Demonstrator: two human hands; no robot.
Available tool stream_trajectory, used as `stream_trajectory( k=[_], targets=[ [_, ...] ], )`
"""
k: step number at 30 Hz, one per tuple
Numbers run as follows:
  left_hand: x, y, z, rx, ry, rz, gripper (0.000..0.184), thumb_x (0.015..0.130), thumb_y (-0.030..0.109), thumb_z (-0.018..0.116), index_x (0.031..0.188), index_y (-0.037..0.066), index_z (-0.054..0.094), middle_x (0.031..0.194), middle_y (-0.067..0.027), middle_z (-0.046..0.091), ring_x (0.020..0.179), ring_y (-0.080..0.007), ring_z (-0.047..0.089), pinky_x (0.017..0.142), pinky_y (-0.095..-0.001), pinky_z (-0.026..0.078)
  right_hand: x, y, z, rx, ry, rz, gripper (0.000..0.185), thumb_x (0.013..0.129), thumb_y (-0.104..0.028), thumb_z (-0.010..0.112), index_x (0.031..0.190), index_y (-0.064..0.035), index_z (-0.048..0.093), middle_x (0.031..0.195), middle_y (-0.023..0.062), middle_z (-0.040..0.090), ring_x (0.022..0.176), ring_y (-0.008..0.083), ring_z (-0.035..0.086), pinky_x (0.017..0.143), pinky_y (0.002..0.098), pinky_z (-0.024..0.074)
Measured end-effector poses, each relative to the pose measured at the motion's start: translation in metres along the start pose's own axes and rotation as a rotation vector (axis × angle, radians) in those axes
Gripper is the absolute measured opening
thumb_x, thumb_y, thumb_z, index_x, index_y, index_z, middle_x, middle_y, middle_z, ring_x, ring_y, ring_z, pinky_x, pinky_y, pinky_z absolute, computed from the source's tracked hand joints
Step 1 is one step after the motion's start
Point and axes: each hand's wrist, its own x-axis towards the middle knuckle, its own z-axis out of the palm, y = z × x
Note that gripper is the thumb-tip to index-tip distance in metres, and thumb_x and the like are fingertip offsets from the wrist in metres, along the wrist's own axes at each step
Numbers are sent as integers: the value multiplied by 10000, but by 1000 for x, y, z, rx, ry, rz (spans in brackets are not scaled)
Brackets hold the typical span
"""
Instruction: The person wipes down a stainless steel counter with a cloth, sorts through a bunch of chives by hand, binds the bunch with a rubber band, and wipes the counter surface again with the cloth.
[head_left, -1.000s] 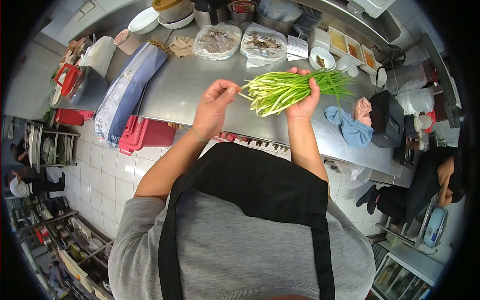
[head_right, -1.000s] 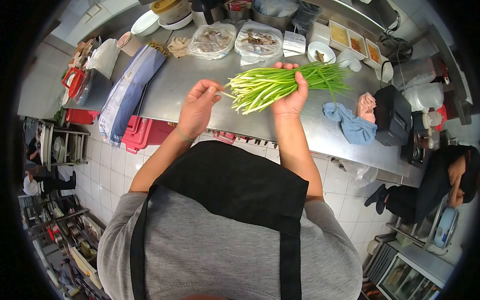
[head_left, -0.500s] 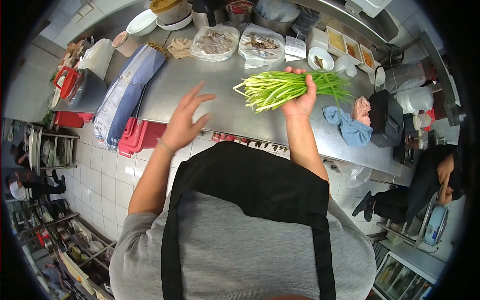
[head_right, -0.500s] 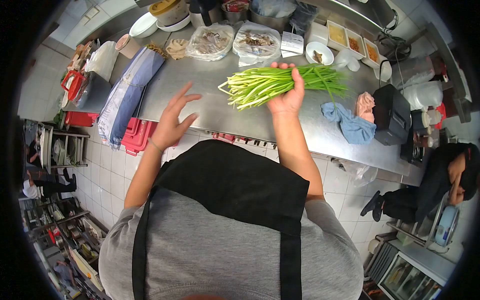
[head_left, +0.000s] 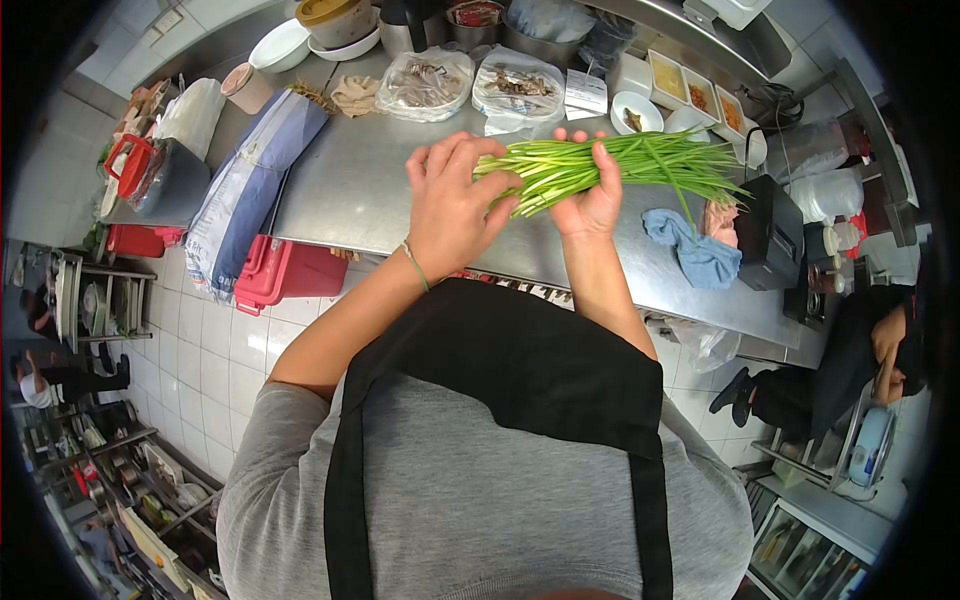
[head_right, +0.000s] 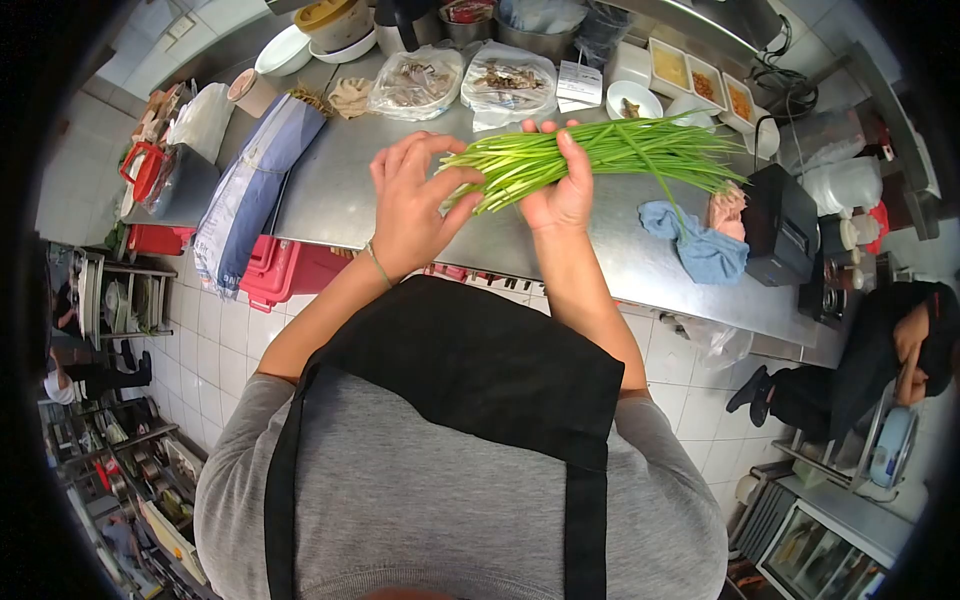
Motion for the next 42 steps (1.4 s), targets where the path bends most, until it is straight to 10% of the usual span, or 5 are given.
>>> stream_trajectory(
  k=[11,15,19,24,42],
  targets=[
    [-27,-30,-10,-1239,24,-588,140,792,60,636,871,62,521,885,-49,590,846,-160,553,747,-282,434,2,-1,0,-8,47,-1,278,771,-90,632,1011,-120,495,865,83,603,949,299,561,867,457,444],
    [-88,-92,-59,-887,-431,-834,204,789,68,649,917,47,491,804,-59,621,755,-174,605,692,-313,484,5,-6,-7,3,82,-6,249,777,-101,632,995,-118,511,862,83,603,946,302,562,866,455,447],
    [-156,-106,-77,408,-606,-94,299,698,114,697,931,54,519,714,-99,604,662,-284,594,591,-382,455,8,-8,-13,17,46,44,215,784,-116,636,973,-117,535,863,80,602,945,304,563,864,451,450],
    [-120,-81,-66,90,-341,-501,122,704,77,666,793,50,587,802,-99,603,771,-300,564,675,-385,431,6,-3,-9,4,45,56,203,790,-129,639,967,-118,541,866,77,600,931,289,568,842,435,456],
    [-13,-16,20,-244,31,-78,127,679,61,690,784,64,619,765,-59,573,717,-243,548,619,-337,443,-7,7,5,-63,95,28,205,792,-125,638,965,-115,527,874,72,598,909,272,574,823,430,463]
  ],
)
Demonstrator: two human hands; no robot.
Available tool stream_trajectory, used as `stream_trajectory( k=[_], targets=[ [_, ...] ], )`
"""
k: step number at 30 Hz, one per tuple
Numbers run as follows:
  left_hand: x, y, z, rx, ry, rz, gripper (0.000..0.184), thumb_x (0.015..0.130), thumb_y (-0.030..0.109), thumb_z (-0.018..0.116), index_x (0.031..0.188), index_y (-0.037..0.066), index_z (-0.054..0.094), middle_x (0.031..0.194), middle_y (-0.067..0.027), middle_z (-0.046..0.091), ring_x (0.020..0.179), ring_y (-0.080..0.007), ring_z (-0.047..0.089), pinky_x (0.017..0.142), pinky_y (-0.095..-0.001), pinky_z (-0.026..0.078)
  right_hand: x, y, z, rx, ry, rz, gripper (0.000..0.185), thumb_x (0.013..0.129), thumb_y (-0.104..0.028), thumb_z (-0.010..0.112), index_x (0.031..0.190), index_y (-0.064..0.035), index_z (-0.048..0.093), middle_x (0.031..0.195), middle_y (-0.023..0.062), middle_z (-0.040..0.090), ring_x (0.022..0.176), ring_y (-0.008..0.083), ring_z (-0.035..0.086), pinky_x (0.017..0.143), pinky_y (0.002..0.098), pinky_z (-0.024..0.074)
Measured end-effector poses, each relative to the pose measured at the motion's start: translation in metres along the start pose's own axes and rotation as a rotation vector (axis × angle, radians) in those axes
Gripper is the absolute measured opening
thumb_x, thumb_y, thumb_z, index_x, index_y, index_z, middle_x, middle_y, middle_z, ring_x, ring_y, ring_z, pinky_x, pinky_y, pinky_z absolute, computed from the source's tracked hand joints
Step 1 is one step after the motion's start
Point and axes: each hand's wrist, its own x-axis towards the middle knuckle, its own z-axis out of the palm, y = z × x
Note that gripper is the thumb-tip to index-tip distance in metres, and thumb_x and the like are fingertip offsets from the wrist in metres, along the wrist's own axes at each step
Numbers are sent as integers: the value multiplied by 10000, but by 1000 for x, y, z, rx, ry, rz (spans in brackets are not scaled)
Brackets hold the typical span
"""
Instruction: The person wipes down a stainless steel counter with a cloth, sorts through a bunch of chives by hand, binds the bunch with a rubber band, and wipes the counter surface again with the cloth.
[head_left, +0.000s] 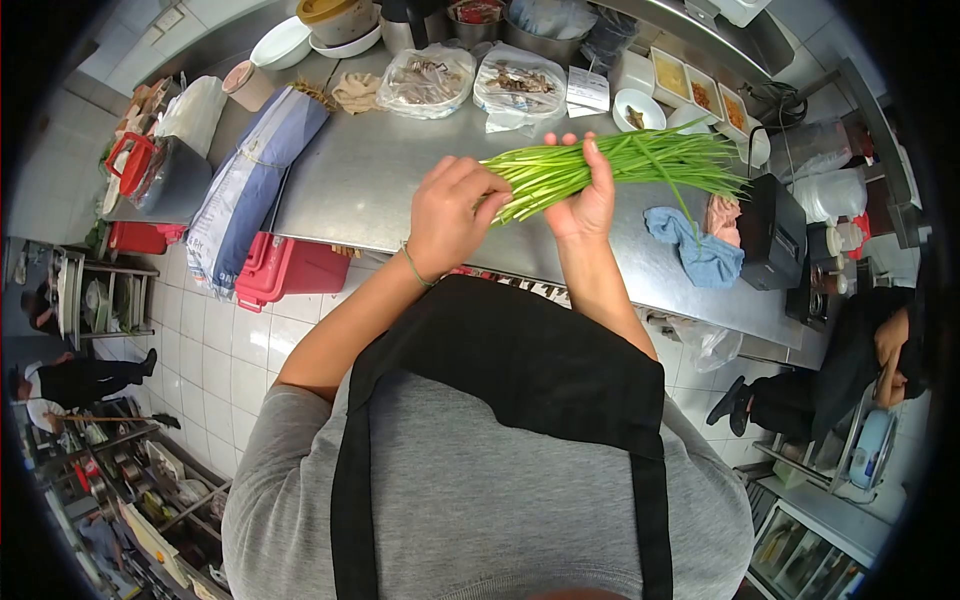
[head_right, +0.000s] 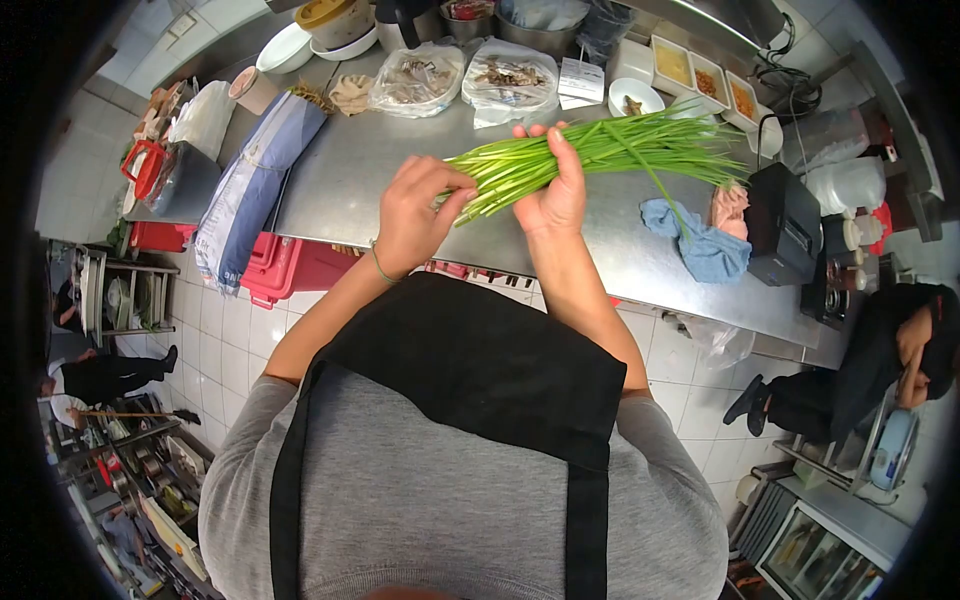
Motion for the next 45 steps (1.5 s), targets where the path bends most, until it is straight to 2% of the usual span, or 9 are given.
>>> stream_trajectory(
  k=[7,11,15,20,24,27,31,34,45],
  targets=[
    [-21,-16,-19,-241,77,-384,80,816,73,610,822,9,563,737,-77,577,689,-131,532,641,-267,430,8,-3,-7,58,47,60,157,786,-167,650,903,-122,556,873,57,592,915,272,570,826,437,459],
    [-82,-60,-71,134,-22,-588,169,773,141,663,765,13,553,690,-135,602,615,-276,590,552,-358,453,13,-9,-8,42,71,33,167,782,-174,653,910,-126,556,862,53,593,913,274,571,822,446,460],
    [-174,-98,-124,670,-389,-790,340,738,159,666,1031,72,517,771,-179,627,705,-372,600,604,-418,473,18,-12,-17,33,19,44,164,786,-171,642,917,-126,555,849,53,593,912,280,571,822,450,459],
    [-136,-71,-139,827,-113,-174,533,737,26,633,1224,99,428,1007,-176,624,926,-331,601,778,-418,460,21,-11,-16,24,9,70,143,802,-169,613,924,-123,555,847,57,593,916,280,565,833,458,454],
    [-78,-60,-123,-60,-97,-1055,630,774,46,629,1330,119,341,1359,-211,338,1244,-290,362,944,-365,333,26,-10,-23,98,-145,130,200,799,-213,602,967,-119,547,820,38,573,891,248,552,864,468,428],
    [-40,-45,-78,-536,69,-435,655,835,133,601,1381,156,241,1403,-175,298,1251,-256,337,965,-370,283,26,-12,-26,247,-274,243,260,797,-262,585,1005,-113,536,799,24,555,864,225,543,890,473,407],
    [-22,-17,-12,-1327,92,-822,659,890,556,366,1404,182,193,1406,-140,273,1287,-281,288,1025,-443,264,24,-12,-29,275,-306,241,319,795,-290,575,1055,-113,520,807,11,550,876,225,542,926,489,384],
    [-14,3,16,-1702,56,-964,589,924,537,275,1381,164,259,1365,-143,337,1269,-253,313,995,-412,306,16,-14,-24,129,-403,147,382,787,-284,598,1123,-129,504,902,28,577,987,268,538,960,510,366],
    [-6,-3,12,-1416,9,-975,658,907,582,243,1339,95,342,1267,-96,462,1052,-180,502,928,-309,356,10,-25,-33,139,-365,112,428,776,-283,633,1166,-157,508,1052,56,574,1064,280,523,971,542,348]
  ],
)
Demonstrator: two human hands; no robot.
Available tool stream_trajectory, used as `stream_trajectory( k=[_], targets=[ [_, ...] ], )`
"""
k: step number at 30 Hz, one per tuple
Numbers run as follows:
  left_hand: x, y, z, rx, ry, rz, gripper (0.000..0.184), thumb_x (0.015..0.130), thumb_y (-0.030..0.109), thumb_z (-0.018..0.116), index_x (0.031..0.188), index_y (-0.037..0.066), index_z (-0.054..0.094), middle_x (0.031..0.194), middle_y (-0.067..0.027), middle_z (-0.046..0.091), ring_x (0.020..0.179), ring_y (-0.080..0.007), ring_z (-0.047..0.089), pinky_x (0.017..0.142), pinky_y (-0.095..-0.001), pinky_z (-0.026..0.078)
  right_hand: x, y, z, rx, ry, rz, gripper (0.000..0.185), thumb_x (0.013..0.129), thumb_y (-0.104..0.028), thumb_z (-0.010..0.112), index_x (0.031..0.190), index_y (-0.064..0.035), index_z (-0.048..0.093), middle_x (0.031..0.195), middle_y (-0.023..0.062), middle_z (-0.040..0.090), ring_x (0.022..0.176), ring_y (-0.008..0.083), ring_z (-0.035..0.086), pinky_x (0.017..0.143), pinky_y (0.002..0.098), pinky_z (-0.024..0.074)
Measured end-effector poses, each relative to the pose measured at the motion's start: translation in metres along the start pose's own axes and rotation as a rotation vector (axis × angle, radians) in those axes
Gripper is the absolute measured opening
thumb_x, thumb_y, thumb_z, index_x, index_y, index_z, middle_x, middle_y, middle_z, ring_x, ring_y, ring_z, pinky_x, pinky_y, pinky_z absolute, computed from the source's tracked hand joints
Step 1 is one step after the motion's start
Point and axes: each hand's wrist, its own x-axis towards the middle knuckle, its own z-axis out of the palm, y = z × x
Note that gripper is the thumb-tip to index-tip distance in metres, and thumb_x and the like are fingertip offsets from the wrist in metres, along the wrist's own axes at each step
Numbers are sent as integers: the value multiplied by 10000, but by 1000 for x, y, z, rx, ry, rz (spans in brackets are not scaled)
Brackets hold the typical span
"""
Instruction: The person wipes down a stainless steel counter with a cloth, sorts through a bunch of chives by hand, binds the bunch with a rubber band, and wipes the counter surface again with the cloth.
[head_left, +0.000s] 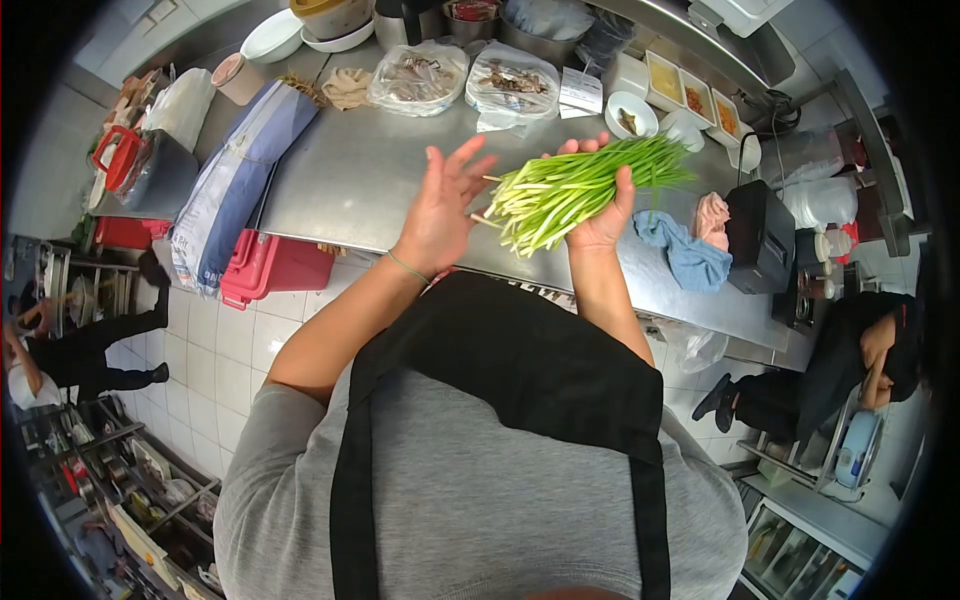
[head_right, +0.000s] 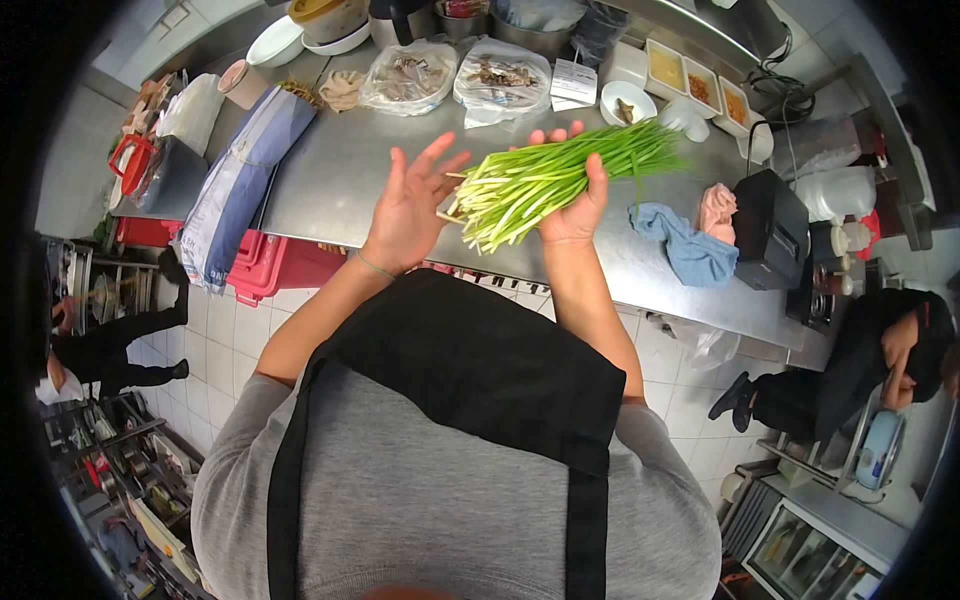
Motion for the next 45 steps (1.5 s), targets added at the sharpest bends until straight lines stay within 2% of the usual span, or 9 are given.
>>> stream_trajectory(
  k=[5,11,17,20,23,33,39,43,45],
  targets=[
    [6,21,-6,566,-71,294,406,899,379,490,1134,55,555,1082,-73,580,961,-115,514,855,-264,376,-1,0,-10,74,-15,58,408,778,-271,616,1155,-152,513,1041,48,570,1025,266,544,965,528,354],
    [22,43,21,1199,-274,112,102,784,82,638,863,18,629,743,-7,601,678,-74,550,616,-232,451,-6,6,-9,-11,6,113,490,753,-264,631,1211,-171,483,1174,104,534,1120,342,484,947,549,374],
    [40,44,8,1192,-300,155,168,735,121,646,843,24,561,687,-63,624,595,-144,582,580,-289,464,-9,13,-6,-59,11,84,517,739,-260,648,1219,-165,480,1294,177,426,1205,424,373,977,553,338],
    [40,47,18,1033,-349,-40,234,716,113,656,894,45,520,689,-51,601,604,-144,573,568,-294,455,-12,14,-10,-22,40,65,528,750,-276,645,1233,-164,463,1289,177,430,1202,415,381,987,549,324],
    [38,42,33,1190,-443,8,246,771,57,627,951,65,460,732,-23,561,632,-81,503,555,-222,405,-15,13,-22,-3,97,14,543,767,-288,630,1254,-154,431,1282,175,436,1196,405,392,994,548,317],
    [68,55,76,1364,-580,-214,130,806,66,582,929,25,575,657,2,550,563,-70,556,502,-216,432,-25,-3,-32,133,100,-27,558,765,-308,625,1256,-141,422,1278,179,438,1175,399,412,987,561,321],
    [67,74,125,1737,-680,-17,140,746,59,571,884,44,561,641,-28,542,535,-98,539,496,-241,425,-25,-10,-42,141,59,-27,553,755,-314,634,1242,-142,436,1236,170,467,1130,391,453,938,576,361],
    [69,99,165,1934,-867,351,112,730,54,571,833,18,545,634,-67,529,588,-135,503,550,-292,415,-27,-11,-44,157,80,-10,518,754,-315,637,1211,-142,466,1217,158,481,1115,390,467,924,576,371],
    [63,115,193,2120,-857,313,98,731,64,578,813,19,548,639,-71,531,611,-148,498,580,-297,416,-26,-10,-49,180,88,-7,503,756,-313,637,1200,-142,476,1214,154,484,1118,390,465,920,578,371]
  ],
)
